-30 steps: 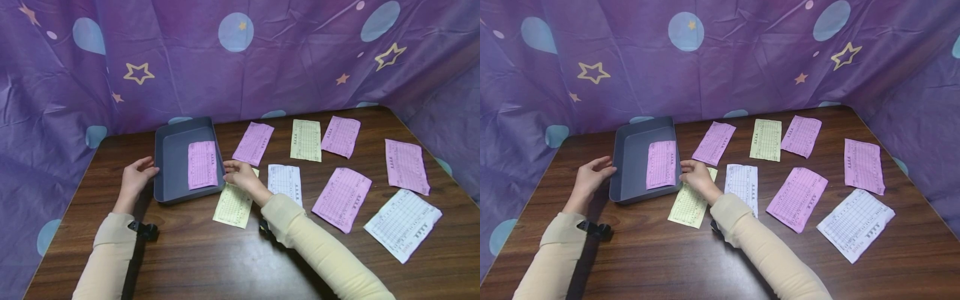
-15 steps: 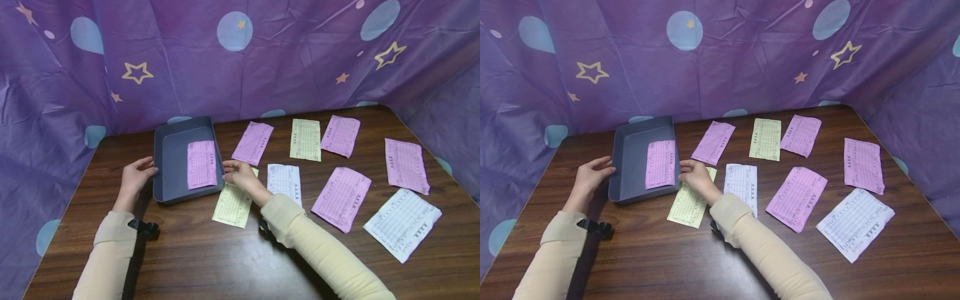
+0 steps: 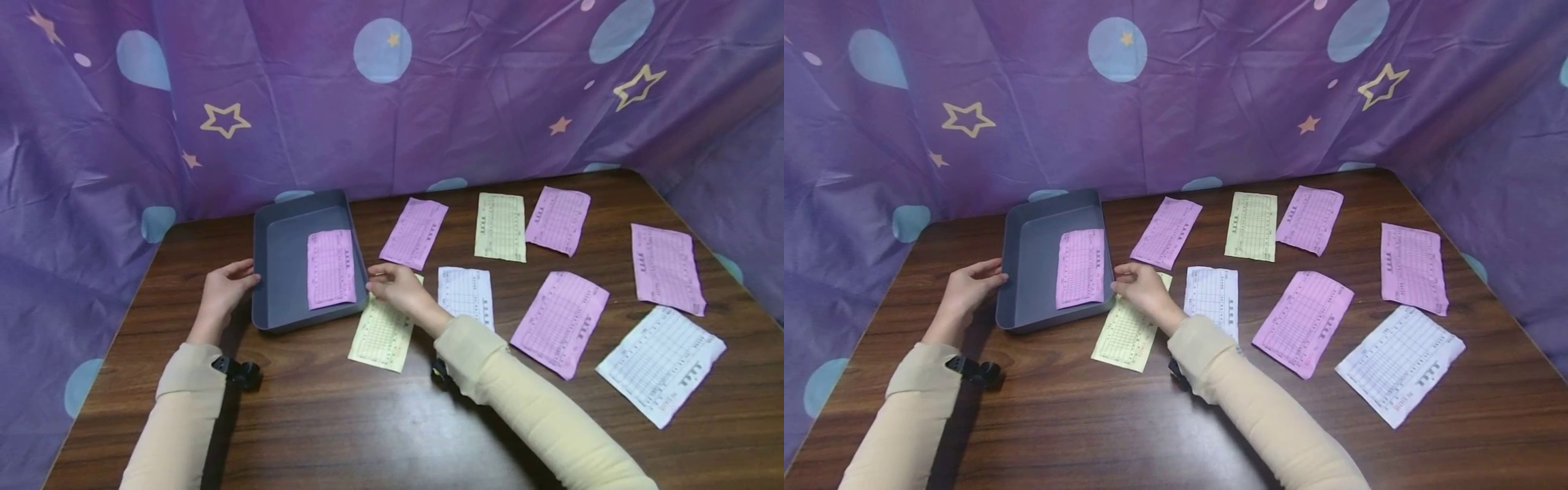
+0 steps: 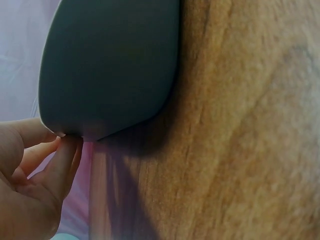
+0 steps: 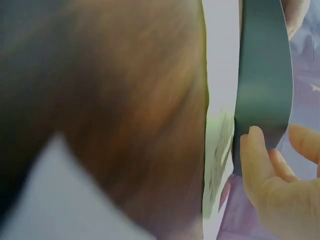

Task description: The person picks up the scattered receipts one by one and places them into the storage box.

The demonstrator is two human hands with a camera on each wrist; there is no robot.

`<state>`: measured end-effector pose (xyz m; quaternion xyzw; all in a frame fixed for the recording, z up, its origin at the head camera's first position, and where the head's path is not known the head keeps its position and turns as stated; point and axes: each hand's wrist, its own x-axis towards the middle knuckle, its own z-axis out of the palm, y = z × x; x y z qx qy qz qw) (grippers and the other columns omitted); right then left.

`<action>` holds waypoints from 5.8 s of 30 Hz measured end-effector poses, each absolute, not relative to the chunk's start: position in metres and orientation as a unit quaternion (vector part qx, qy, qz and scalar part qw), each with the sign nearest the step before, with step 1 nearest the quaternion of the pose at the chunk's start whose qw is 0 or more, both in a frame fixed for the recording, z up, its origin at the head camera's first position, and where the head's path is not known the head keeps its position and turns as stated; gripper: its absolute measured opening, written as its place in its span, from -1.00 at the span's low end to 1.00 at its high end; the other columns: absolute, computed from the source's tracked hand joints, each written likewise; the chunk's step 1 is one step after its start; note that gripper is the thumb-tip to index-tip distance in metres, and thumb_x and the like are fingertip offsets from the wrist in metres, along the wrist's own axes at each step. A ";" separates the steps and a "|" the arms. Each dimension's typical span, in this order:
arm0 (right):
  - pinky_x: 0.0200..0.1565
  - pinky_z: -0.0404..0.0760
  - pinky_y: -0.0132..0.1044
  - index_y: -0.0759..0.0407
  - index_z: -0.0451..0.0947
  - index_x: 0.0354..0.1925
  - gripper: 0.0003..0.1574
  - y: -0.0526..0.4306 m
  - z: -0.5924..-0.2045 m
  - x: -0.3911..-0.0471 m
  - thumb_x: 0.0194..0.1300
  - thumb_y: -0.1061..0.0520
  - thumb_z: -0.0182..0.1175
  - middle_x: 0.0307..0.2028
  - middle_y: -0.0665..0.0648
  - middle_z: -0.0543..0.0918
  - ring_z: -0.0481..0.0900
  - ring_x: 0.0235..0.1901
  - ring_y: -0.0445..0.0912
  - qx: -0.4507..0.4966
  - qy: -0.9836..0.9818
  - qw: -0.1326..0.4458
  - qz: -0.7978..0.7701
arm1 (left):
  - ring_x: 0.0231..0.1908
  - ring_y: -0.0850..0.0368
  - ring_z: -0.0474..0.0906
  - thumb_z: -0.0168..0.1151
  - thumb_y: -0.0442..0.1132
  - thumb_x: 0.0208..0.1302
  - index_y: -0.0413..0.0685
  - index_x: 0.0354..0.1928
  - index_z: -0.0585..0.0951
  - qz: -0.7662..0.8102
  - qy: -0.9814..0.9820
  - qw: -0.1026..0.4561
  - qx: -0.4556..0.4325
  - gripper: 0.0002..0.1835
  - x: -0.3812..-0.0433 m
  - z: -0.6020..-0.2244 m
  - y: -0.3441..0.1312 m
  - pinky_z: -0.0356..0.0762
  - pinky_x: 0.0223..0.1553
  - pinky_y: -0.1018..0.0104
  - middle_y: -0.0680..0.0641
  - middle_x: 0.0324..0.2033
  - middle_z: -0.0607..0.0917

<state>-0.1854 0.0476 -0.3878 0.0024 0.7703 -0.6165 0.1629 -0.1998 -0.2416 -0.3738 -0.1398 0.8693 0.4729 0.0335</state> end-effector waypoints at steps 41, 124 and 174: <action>-0.08 0.55 -0.23 0.33 0.56 0.04 -0.33 0.107 -0.386 -0.209 -0.18 0.46 0.21 -0.14 0.29 0.65 0.56 -0.13 0.05 -0.042 0.914 0.123 -0.383 | -0.39 0.65 0.38 0.06 -0.32 0.35 -0.24 0.34 0.33 0.483 0.862 0.051 -0.147 -0.48 -0.200 -0.375 -0.242 0.47 -0.26 0.72 -0.29 0.25 0.47; -0.36 0.59 -0.60 0.15 0.46 -0.24 -0.75 0.154 -0.313 -0.217 0.20 0.45 0.05 -0.54 -0.12 0.49 0.48 -0.52 -0.36 0.088 0.668 -0.038 -0.738 | 0.24 -0.07 0.41 0.05 -0.27 0.38 -0.15 0.38 0.30 0.476 0.863 0.063 -0.161 -0.46 -0.204 -0.377 -0.243 0.43 0.21 0.17 -0.24 0.29 0.44; -0.39 0.65 -0.45 0.48 0.55 -0.09 -0.63 0.008 -0.369 -0.191 0.07 0.50 0.07 -0.44 0.14 0.54 0.45 -0.52 -0.25 0.047 0.712 0.051 -0.699 | 0.28 -0.07 0.37 0.05 -0.29 0.37 -0.21 0.37 0.29 0.474 0.865 0.052 -0.159 -0.46 -0.201 -0.377 -0.241 0.42 0.17 0.22 -0.27 0.29 0.44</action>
